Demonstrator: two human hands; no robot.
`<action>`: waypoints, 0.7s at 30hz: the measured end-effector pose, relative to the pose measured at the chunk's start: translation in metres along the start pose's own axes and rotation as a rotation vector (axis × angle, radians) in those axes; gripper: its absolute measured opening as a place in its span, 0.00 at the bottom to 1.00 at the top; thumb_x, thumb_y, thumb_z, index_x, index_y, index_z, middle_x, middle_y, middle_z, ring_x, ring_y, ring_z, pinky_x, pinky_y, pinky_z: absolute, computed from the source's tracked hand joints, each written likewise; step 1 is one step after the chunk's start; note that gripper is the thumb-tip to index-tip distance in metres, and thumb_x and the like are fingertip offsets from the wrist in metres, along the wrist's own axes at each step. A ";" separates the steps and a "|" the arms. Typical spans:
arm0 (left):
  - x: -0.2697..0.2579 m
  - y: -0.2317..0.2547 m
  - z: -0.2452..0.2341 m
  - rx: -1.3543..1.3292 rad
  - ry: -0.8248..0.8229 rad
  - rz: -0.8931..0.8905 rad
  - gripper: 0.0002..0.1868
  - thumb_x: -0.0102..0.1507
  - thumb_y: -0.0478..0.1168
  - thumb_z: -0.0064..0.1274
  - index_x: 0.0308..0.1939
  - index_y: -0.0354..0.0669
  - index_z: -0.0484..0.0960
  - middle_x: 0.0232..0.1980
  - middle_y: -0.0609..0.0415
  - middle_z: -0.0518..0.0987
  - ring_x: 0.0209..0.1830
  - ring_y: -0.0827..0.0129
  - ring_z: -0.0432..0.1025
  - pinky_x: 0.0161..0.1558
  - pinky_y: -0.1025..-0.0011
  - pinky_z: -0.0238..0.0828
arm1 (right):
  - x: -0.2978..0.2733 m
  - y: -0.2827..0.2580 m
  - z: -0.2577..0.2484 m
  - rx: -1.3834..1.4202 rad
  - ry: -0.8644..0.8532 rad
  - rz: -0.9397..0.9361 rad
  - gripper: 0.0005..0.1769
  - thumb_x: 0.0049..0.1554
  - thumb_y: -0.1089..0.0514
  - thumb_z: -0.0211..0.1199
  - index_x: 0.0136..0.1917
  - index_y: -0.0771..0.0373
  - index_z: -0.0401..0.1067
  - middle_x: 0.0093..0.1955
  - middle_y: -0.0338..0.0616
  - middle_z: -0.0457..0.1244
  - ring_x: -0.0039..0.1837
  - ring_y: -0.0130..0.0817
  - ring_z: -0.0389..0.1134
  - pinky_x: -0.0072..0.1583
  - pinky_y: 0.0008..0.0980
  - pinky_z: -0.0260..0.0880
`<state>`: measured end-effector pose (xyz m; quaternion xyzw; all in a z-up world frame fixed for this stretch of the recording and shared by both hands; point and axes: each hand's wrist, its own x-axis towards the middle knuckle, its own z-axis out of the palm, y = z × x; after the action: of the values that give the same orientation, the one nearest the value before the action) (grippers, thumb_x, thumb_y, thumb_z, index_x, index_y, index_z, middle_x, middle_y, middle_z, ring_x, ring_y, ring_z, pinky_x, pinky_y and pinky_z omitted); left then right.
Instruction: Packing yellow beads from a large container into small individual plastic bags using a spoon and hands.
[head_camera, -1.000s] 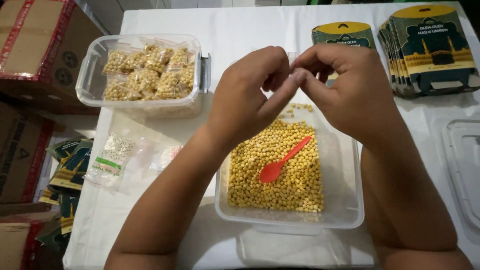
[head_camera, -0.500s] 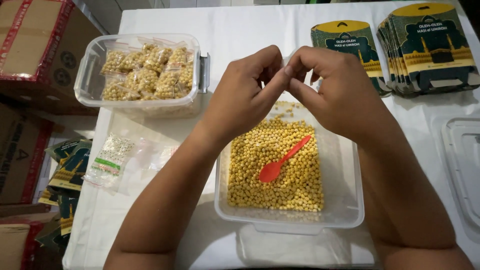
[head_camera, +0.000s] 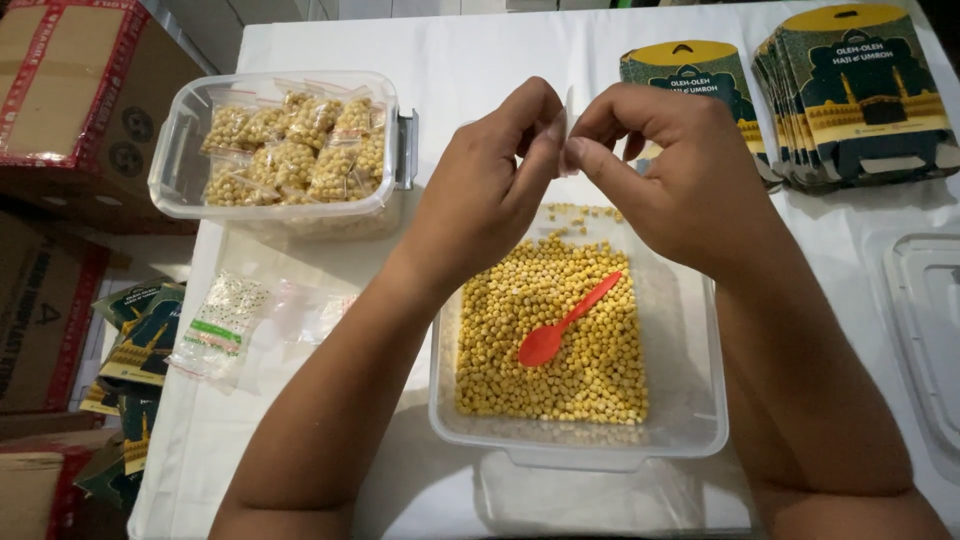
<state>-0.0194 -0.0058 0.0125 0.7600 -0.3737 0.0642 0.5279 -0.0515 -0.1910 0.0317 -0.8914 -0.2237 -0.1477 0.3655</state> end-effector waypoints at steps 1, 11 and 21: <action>0.000 -0.001 0.000 0.000 0.000 0.001 0.09 0.72 0.43 0.33 0.39 0.46 0.64 0.32 0.56 0.74 0.25 0.72 0.60 0.29 0.70 0.53 | 0.000 0.000 0.000 0.000 0.001 0.000 0.06 0.65 0.64 0.61 0.44 0.61 0.74 0.40 0.36 0.65 0.43 0.27 0.59 0.49 0.30 0.59; 0.000 -0.001 0.001 0.048 -0.011 0.012 0.11 0.71 0.46 0.37 0.39 0.45 0.65 0.30 0.57 0.69 0.27 0.69 0.61 0.32 0.67 0.56 | -0.001 0.001 0.002 -0.006 0.052 0.019 0.07 0.64 0.64 0.62 0.42 0.61 0.70 0.38 0.36 0.63 0.42 0.27 0.59 0.49 0.31 0.59; -0.001 -0.020 0.009 0.229 0.066 0.180 0.08 0.64 0.34 0.45 0.34 0.43 0.62 0.29 0.54 0.67 0.27 0.63 0.58 0.30 0.64 0.51 | -0.006 0.008 0.006 -0.203 0.100 -0.092 0.06 0.57 0.65 0.59 0.40 0.64 0.63 0.37 0.42 0.61 0.41 0.37 0.60 0.45 0.39 0.55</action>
<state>-0.0104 -0.0098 -0.0068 0.7760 -0.4131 0.1783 0.4419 -0.0515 -0.1935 0.0202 -0.9041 -0.2297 -0.2306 0.2770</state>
